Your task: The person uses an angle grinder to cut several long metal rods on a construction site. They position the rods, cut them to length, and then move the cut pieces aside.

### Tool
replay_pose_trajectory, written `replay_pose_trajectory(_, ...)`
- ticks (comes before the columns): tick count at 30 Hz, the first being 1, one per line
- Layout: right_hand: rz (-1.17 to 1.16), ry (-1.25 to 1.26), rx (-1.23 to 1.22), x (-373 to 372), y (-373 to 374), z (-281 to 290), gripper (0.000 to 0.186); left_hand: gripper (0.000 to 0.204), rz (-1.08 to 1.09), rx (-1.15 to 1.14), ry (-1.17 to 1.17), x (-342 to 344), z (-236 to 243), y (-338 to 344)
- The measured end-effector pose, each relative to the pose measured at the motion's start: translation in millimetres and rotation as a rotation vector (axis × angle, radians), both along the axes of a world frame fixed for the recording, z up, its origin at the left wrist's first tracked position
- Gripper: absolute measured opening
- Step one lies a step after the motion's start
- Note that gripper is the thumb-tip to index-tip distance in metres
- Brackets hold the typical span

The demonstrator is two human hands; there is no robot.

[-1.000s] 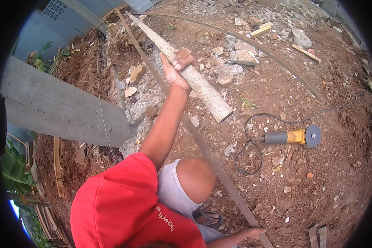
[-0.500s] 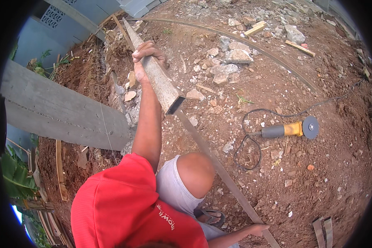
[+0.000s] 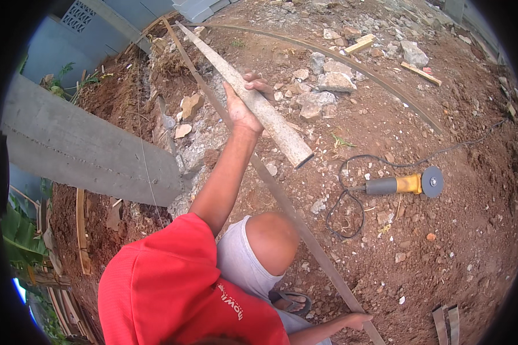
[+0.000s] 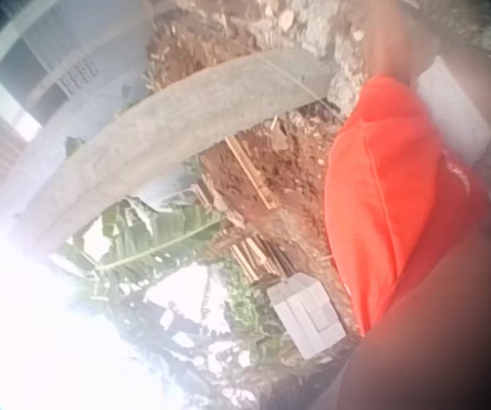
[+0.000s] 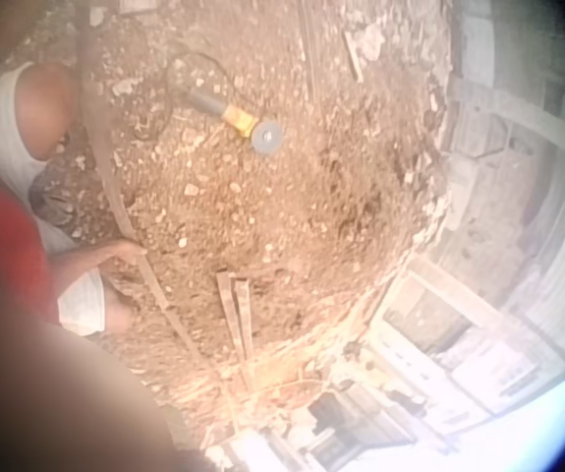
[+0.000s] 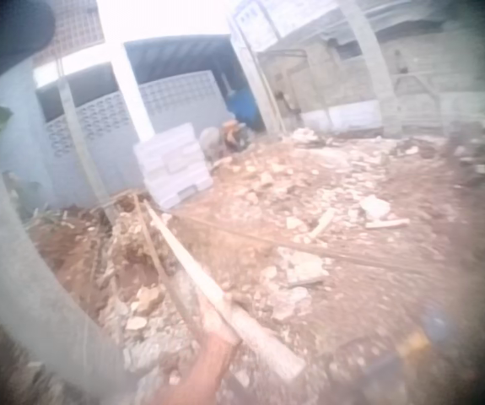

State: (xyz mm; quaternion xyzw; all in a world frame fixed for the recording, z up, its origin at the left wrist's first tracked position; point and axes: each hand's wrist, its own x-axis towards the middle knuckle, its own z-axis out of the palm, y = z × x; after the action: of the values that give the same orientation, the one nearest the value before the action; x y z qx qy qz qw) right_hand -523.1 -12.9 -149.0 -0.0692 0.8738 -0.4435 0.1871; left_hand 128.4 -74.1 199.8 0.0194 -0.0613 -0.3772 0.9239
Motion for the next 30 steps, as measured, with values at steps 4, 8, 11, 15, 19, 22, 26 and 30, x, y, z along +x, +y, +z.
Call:
replay_pose_trajectory(4, -0.008, 0.015, -0.022, 2, -2, 1, 0.075, 0.101, 0.017, 0.556, -0.078, -6, -96, -6)
replay_pose_trajectory(8, -0.016, 0.018, 0.014, 10, -5, 11, 0.076, 0.105, -0.075, 0.781, -0.215, -21, -147, -3)
replay_pose_trajectory(11, -0.008, 0.044, 0.033, 13, -2, 19, 0.078, 0.106, -0.057, 0.854, -0.247, -20, -153, -3)
replay_pose_trajectory(15, -0.016, 0.070, 0.105, -1, -4, 7, 0.081, 0.102, -0.026, 0.891, -0.274, -22, -145, -12)
replay_pose_trajectory(19, -0.072, 0.087, 0.045, 3, -12, -2, 0.079, 0.097, -0.042, 0.876, -0.336, -16, -138, -22)
replay_pose_trajectory(22, -0.094, 0.118, 0.064, 31, -16, 9, 0.077, 0.091, -0.063, 0.947, -0.369, -10, -138, -25)
replay_pose_trajectory(26, -0.112, 0.145, 0.109, 70, -22, 24, 0.076, 0.075, -0.133, 1.061, -0.449, -4, -134, -25)
replay_pose_trajectory(30, -0.129, 0.138, 0.135, 92, -26, 32, 0.074, 0.058, -0.205, 1.036, -0.435, 2, -123, -23)
